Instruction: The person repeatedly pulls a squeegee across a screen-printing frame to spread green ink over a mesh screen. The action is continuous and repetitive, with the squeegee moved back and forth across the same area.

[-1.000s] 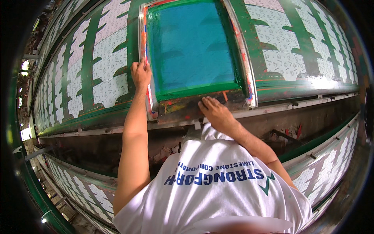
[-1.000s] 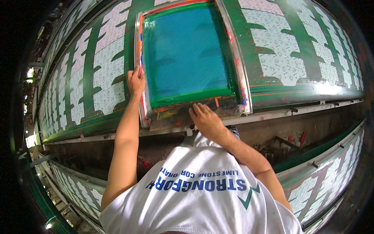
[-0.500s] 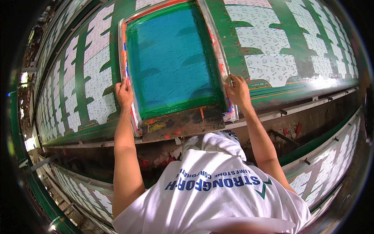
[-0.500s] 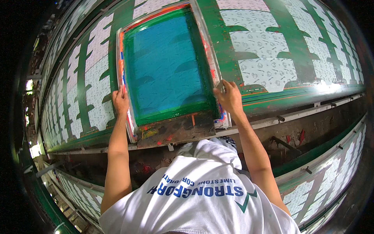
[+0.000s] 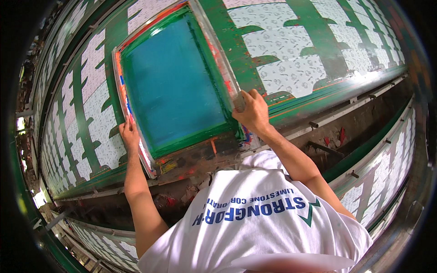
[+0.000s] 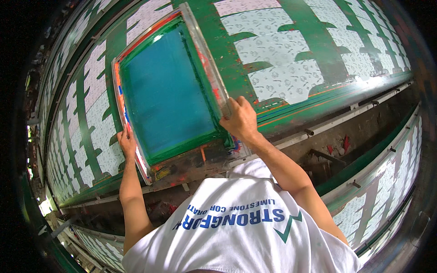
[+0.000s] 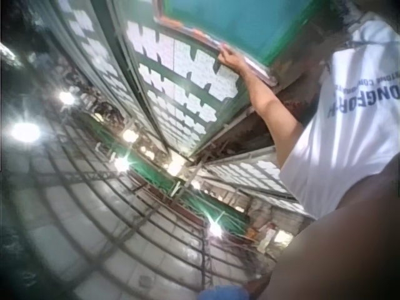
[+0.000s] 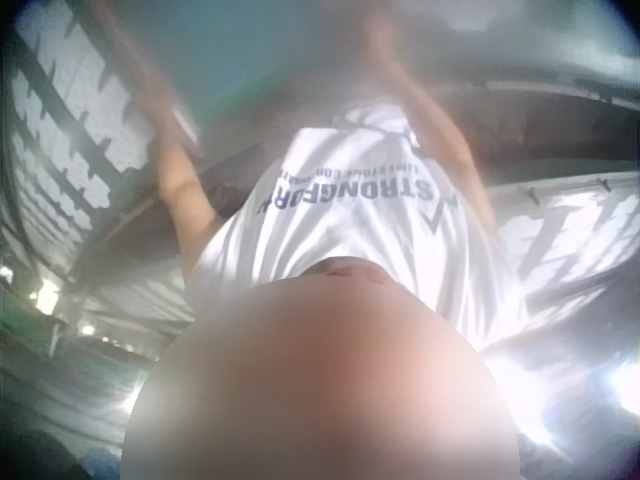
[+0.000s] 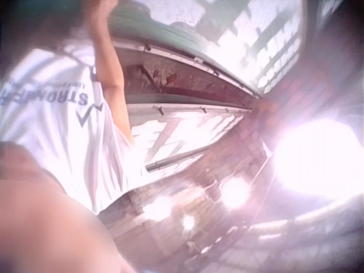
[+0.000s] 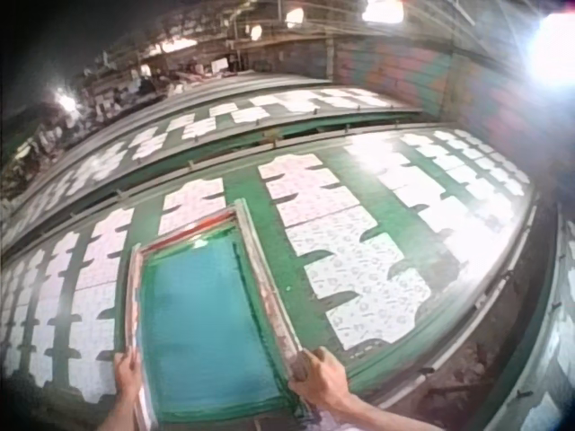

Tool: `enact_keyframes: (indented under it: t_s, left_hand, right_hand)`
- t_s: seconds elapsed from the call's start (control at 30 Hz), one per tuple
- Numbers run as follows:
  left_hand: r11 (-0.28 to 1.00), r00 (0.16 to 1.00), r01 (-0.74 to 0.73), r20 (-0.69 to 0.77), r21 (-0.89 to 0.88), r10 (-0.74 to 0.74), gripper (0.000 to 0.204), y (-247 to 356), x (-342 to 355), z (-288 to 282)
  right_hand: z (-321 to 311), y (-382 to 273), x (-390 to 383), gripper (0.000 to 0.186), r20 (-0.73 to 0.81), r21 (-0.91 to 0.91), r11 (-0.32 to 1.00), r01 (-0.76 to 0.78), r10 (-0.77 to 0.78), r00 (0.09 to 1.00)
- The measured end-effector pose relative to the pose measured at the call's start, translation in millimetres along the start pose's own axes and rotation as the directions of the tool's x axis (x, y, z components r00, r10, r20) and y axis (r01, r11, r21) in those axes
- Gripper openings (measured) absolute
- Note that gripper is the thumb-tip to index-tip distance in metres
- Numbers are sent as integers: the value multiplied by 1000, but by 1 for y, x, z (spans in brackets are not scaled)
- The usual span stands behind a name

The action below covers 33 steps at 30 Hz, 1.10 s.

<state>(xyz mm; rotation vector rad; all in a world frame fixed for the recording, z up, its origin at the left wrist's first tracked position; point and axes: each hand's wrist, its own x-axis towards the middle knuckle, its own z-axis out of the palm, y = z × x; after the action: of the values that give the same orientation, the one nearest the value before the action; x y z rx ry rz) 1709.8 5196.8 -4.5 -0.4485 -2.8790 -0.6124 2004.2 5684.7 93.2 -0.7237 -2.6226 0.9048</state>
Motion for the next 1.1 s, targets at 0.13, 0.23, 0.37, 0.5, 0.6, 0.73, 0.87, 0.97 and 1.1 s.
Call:
enact_keyframes:
  t_s: [0.13, 0.23, 0.37, 0.5, 0.6, 0.73, 0.87, 0.97, 1.1]
  left_hand:
    - [998, 1000, 24, 2, 54, -24, 48, 20, 15, -7]
    - [992, 992, -123, -28, 11, 124, 50, 56, 34, -1]
    - [971, 965, -240, -101, 15, 241, 48, 147, 58, 33]
    - [990, 989, -119, -94, -75, 111, 50, 268, 45, 90]
    - [978, 980, -166, -136, -127, 149, 50, 358, 22, 131]
    - [972, 969, -189, -186, -139, 162, 52, 441, -14, 163]
    - [972, 950, -232, -227, -46, 216, 51, 481, -29, 169]
    - [978, 960, -199, -213, -55, 183, 51, 490, -34, 167]
    - [982, 961, -191, -203, -1, 187, 50, 488, -38, 166]
  right_hand:
    - [-25, 5, 17, 61, -5, 19, 999, 30, -29, 1000]
    - [-53, 36, 35, 61, 4, 10, 1000, -21, 21, 1000]
    - [-108, 113, 65, 57, -22, 8, 999, -40, 40, 999]
    - [-172, 218, 92, 60, -58, 14, 999, -42, 43, 997]
    - [-217, 299, 104, 62, -74, -2, 999, -40, 40, 996]
    - [-263, 373, 112, 63, -41, 15, 998, -62, 63, 997]
    - [-286, 408, 109, 63, -13, 22, 998, -63, 63, 998]
    - [-290, 416, 107, 65, 38, 88, 995, -56, 53, 998]
    - [-290, 415, 108, 67, 77, 13, 999, -45, 44, 996]
